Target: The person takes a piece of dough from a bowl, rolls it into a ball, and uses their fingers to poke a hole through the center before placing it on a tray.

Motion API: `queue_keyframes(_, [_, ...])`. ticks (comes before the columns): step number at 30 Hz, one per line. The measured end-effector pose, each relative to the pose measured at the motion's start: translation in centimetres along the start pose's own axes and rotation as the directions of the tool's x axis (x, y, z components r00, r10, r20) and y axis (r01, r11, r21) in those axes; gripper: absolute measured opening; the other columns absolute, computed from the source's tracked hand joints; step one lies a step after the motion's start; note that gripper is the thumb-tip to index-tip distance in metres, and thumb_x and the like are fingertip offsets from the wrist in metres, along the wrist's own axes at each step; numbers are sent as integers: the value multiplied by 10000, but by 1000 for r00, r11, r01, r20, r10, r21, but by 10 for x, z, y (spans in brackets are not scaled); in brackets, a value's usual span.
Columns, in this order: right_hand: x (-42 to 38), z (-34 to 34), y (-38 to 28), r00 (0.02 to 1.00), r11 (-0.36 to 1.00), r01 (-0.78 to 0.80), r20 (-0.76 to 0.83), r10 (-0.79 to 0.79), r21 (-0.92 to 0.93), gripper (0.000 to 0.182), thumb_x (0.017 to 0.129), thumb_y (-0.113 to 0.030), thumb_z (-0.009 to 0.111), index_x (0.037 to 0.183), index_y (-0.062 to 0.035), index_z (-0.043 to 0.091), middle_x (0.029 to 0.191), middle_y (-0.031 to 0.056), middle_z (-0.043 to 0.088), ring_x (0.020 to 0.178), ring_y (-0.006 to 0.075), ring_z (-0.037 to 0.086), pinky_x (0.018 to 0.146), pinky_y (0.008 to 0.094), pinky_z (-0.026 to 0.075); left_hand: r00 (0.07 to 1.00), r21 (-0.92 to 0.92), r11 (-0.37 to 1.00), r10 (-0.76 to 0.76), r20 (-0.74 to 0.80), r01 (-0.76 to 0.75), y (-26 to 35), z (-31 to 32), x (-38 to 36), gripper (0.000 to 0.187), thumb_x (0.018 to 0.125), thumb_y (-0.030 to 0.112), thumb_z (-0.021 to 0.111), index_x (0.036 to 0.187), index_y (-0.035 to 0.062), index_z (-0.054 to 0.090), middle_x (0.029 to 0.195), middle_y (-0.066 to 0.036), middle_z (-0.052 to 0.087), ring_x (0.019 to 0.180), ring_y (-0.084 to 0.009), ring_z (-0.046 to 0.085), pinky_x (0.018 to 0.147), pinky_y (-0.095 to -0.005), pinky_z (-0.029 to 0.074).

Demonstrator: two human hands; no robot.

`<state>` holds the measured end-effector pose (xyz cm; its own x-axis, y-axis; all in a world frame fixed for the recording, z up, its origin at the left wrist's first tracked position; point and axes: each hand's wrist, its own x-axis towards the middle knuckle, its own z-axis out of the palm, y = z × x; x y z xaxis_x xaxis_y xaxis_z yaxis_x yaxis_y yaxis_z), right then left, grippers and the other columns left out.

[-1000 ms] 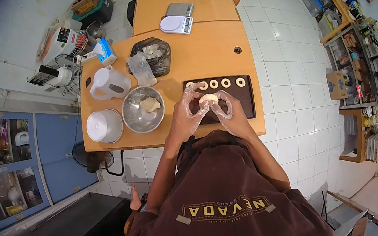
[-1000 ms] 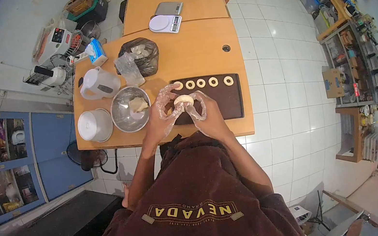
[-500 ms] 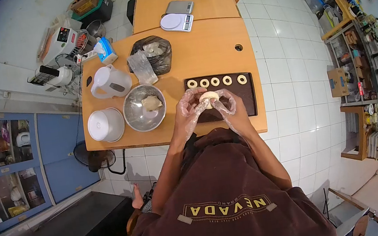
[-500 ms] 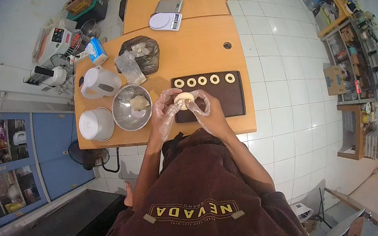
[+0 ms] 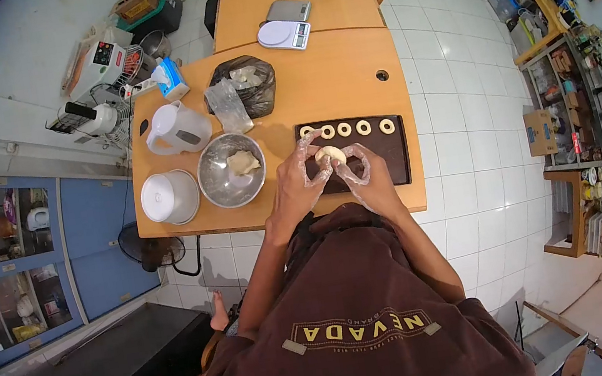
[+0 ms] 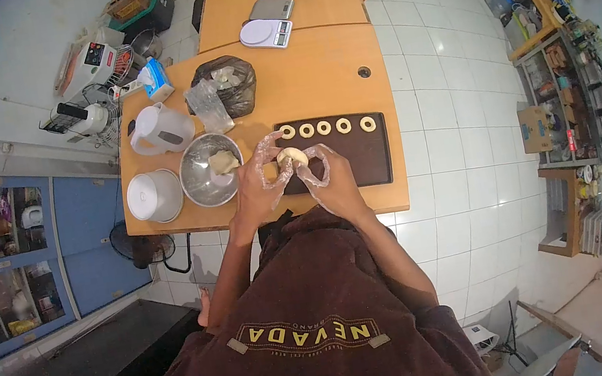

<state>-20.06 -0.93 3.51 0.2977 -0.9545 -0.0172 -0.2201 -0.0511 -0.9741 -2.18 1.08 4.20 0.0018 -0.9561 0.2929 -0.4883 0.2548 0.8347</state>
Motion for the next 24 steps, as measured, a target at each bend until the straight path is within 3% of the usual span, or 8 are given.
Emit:
queue_keyframes(1, [0,1,-1,1000,1000,2,-11,-1,13,195,937,-109,715,1053,42,673,954,159,701,861,179,644,743,343,512,999,16,1000,27,-20,-26,-2,2,-1,528,897,9,733,1395,25,557,1009,-146,748,920,-212,732,827,-358,576])
queue_keyframes(5, [0,2,5,996,998,59,-70,-57,35,199,947,-117,712,1051,49,672,963,157,709,890,185,655,795,339,517,975,-366,904,-213,60,220,2,4,-2,488,933,0,694,1398,20,548,1099,-129,728,997,-197,711,880,-344,568])
queue_keyframes(7, [-1,1,3,998,997,33,-61,-29,67,204,952,-120,712,1057,50,672,966,151,711,896,183,650,814,341,518,937,-624,706,-322,136,334,-4,8,-5,455,964,18,667,1402,24,546,1157,-111,711,1050,-189,694,919,-341,562])
queue_keyframes(10, [-1,0,1,998,996,37,-45,-34,81,206,959,-125,708,1065,49,674,961,140,711,895,170,640,816,339,518,870,-790,403,-378,316,462,-13,7,-8,414,1000,70,639,1403,41,548,1253,-81,672,1101,-177,668,957,-350,553])
queue_keyframes(13, [-2,-1,2,1000,994,-17,-9,18,112,207,965,-131,705,1069,46,673,947,129,705,889,154,630,805,333,518,874,-860,228,-297,385,456,-19,10,-12,417,1029,203,627,1414,63,546,1271,-72,662,1134,-173,648,972,-382,544])
queue_keyframes(16, [-2,-3,2,1000,994,-18,3,18,110,209,969,-135,701,1071,45,668,939,122,701,877,142,624,795,328,518,804,-855,-51,-314,505,517,-22,11,-14,418,1052,293,595,1404,71,555,1302,-75,649,1179,-177,621,995,-401,523])
queue_keyframes(19, [-3,-2,4,1000,991,-14,3,13,131,215,970,-139,702,1074,46,662,938,118,699,869,136,619,787,328,519,777,-834,-112,-314,545,540,-30,16,-16,418,1071,340,552,1402,84,560,1303,-75,651,1195,-182,608,992,-415,515])
queue_keyframes(24, [-3,-1,8,996,963,-82,38,75,255,187,978,-129,702,1064,32,661,937,77,689,871,111,611,785,307,515,760,-816,-244,-300,577,524,-30,19,-19,404,1081,302,539,1418,78,535,1306,-97,640,1166,-203,621,996,-418,511])
